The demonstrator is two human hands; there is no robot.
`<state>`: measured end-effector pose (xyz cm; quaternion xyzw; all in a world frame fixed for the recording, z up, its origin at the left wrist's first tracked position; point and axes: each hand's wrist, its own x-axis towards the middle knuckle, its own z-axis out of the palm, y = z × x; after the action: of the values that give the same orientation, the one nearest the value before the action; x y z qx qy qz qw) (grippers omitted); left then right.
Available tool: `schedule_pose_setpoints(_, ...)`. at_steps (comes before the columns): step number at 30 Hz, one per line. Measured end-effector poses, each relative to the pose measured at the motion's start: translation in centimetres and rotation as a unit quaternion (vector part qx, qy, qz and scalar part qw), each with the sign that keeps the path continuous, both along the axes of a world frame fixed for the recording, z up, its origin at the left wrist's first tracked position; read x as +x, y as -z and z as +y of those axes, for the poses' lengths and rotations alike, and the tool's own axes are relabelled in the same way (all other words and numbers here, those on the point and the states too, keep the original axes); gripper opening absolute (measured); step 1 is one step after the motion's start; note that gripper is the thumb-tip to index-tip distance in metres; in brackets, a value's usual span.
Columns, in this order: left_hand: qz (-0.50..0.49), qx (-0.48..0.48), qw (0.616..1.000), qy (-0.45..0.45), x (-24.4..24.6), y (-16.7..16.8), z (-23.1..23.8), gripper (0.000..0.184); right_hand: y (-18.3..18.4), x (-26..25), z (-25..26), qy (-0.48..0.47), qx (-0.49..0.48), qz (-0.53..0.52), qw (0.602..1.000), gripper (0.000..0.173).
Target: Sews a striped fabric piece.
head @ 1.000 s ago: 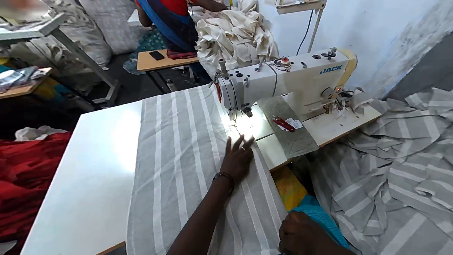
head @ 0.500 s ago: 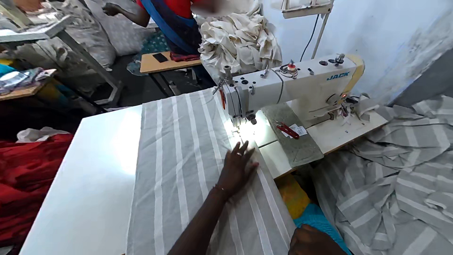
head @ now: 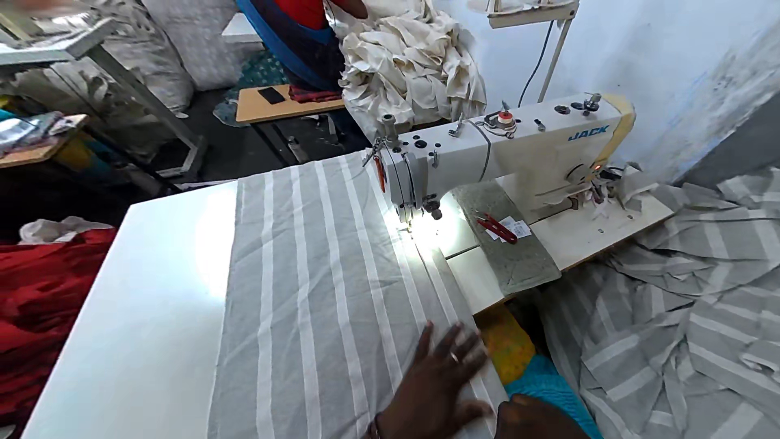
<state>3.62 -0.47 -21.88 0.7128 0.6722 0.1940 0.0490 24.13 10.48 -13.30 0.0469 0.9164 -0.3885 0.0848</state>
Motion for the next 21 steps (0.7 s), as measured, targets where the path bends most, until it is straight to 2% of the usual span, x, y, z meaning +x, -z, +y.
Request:
schedule_pose_setpoints(3,0.051,-0.026,0.992,-0.115,-5.1,-0.1,4.2,0.071,-0.7,-0.2,-0.1,-0.015,0.001,-0.008,1.0,0.019)
schedule_pose_setpoints(6,0.077,-0.09,0.98,-0.16,-8.6,-1.0,7.0,0.074,-0.8,-0.3,-0.4,-0.02,0.006,-0.001,1.0,0.018)
schedule_pose_setpoints(9,0.08,-0.111,0.981,-0.14,-6.3,-0.9,5.5,0.08,-0.4,-0.3,-0.4,-0.011,0.004,-0.022,1.0,0.019)
schedule_pose_setpoints(13,0.065,-0.004,0.991,-0.116,-1.1,0.5,1.0,0.079,0.1,-1.5,-0.5,0.015,0.023,-0.051,0.998,0.021)
schedule_pose_setpoints(15,0.057,0.019,0.992,-0.108,0.3,0.9,-0.1,0.077,0.6,-2.4,-0.4,0.021,0.051,-0.06,0.997,0.021)
schedule_pose_setpoints(18,0.03,0.006,0.995,-0.09,0.7,0.9,-0.8,0.067,1.6,-3.9,0.1,0.036,0.106,-0.066,0.992,0.02)
schedule_pose_setpoints(21,0.016,0.034,0.994,-0.107,0.6,1.4,-0.6,0.054,2.5,-5.8,0.5,0.055,0.143,-0.062,0.986,0.019)
